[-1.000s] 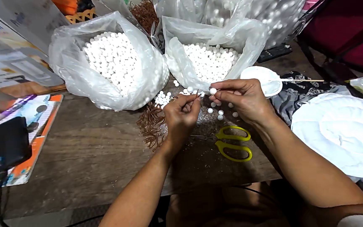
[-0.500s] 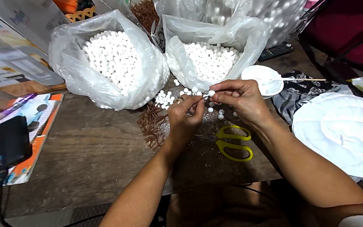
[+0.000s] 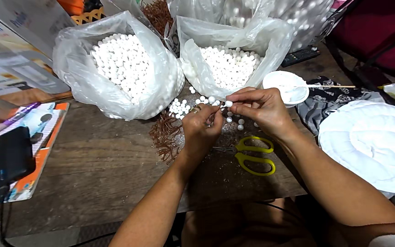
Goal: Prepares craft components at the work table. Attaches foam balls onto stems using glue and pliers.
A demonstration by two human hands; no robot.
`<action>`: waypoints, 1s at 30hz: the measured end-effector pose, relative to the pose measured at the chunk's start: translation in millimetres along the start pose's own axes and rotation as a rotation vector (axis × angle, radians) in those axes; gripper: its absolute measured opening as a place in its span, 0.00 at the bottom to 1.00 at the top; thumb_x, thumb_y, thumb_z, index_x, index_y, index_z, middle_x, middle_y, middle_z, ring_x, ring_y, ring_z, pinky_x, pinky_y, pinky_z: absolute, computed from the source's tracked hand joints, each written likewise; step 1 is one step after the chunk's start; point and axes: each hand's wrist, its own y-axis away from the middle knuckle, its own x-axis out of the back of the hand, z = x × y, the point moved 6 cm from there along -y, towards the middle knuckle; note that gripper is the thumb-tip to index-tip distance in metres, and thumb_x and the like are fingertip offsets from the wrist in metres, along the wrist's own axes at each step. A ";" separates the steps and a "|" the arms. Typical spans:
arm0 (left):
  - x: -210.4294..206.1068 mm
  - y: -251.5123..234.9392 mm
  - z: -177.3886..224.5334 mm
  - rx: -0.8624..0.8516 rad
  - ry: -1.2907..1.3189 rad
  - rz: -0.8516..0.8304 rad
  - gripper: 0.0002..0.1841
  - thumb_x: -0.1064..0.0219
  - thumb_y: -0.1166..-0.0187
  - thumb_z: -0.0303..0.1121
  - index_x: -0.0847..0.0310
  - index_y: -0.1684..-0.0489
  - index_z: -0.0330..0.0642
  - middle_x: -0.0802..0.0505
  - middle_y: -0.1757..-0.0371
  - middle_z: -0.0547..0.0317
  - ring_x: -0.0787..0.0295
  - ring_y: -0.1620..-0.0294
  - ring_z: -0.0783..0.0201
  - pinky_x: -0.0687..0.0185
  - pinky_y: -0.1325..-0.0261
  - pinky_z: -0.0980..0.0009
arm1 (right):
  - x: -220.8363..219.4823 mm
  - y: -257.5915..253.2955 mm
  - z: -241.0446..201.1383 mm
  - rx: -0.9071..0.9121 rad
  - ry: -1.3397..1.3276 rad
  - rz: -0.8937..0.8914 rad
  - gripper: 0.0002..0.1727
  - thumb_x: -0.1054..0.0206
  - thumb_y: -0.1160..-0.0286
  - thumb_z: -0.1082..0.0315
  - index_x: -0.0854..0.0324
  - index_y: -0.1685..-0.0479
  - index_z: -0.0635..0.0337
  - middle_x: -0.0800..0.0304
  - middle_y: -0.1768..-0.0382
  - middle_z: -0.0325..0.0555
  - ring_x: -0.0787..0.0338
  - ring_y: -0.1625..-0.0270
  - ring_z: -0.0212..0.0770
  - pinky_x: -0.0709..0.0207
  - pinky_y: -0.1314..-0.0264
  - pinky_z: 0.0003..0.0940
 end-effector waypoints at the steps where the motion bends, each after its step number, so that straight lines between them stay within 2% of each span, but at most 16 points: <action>1: 0.2 0.2 0.3 -0.004 -0.012 0.000 0.06 0.31 0.35 0.21 0.09 0.73 0.27 0.12 0.79 0.50 0.22 0.78 0.75 0.29 0.71 0.85 | 0.0 -0.2 0.4 -0.003 0.000 -0.003 0.13 0.29 0.36 0.85 0.09 0.53 0.69 0.08 0.52 0.42 0.08 0.58 0.23 0.12 0.51 0.18; 7: -0.4 1.7 3.3 -0.051 -0.101 -0.005 0.06 0.31 0.35 0.22 0.08 0.73 0.28 0.12 0.80 0.50 0.20 0.79 0.70 0.27 0.72 0.79 | -0.6 -0.9 4.8 -0.056 -0.026 -0.025 0.11 0.30 0.32 0.83 0.10 0.53 0.69 0.08 0.57 0.39 0.09 0.63 0.24 0.11 0.55 0.19; 13: -1.7 3.0 5.2 -0.083 -0.138 -0.008 0.06 0.31 0.35 0.22 0.08 0.74 0.29 0.11 0.80 0.49 0.21 0.80 0.68 0.29 0.74 0.77 | -1.3 -0.3 3.1 -0.042 0.014 -0.033 0.09 0.29 0.32 0.82 0.09 0.55 0.68 0.09 0.57 0.40 0.10 0.64 0.22 0.13 0.58 0.16; 18: -2.6 2.9 6.2 -0.099 -0.145 -0.019 0.06 0.31 0.35 0.22 0.08 0.73 0.29 0.12 0.80 0.49 0.21 0.80 0.67 0.29 0.74 0.77 | -2.5 0.2 5.6 -0.112 0.045 -0.050 0.06 0.30 0.26 0.78 0.10 0.56 0.68 0.10 0.64 0.38 0.12 0.71 0.21 0.13 0.64 0.16; 20: -2.7 3.1 5.3 -0.092 -0.141 -0.025 0.06 0.31 0.35 0.22 0.08 0.73 0.29 0.12 0.79 0.49 0.20 0.79 0.67 0.28 0.73 0.77 | -2.0 0.3 5.5 -0.129 0.049 -0.069 0.07 0.30 0.25 0.78 0.10 0.53 0.68 0.10 0.64 0.38 0.12 0.71 0.21 0.13 0.65 0.16; 23: -2.5 2.5 4.6 -0.087 -0.124 -0.019 0.06 0.31 0.35 0.22 0.08 0.74 0.29 0.11 0.79 0.49 0.19 0.78 0.68 0.26 0.72 0.78 | 0.6 0.1 2.8 -0.107 0.036 -0.119 0.15 0.31 0.28 0.80 0.13 0.43 0.69 0.07 0.63 0.37 0.10 0.68 0.21 0.13 0.61 0.17; 26: -2.9 3.7 5.0 -0.094 -0.122 -0.020 0.06 0.31 0.35 0.22 0.08 0.73 0.29 0.10 0.79 0.49 0.19 0.79 0.68 0.27 0.74 0.78 | 0.3 -0.3 3.2 -0.050 0.050 -0.111 0.12 0.30 0.31 0.81 0.12 0.49 0.68 0.07 0.62 0.37 0.10 0.66 0.20 0.13 0.58 0.16; 30: -3.4 5.2 5.5 -0.111 -0.131 -0.016 0.06 0.31 0.34 0.22 0.08 0.73 0.29 0.10 0.78 0.49 0.18 0.78 0.66 0.27 0.73 0.76 | -0.3 -0.6 2.9 -0.066 0.072 -0.099 0.07 0.29 0.28 0.78 0.11 0.55 0.65 0.09 0.69 0.34 0.13 0.73 0.19 0.16 0.67 0.14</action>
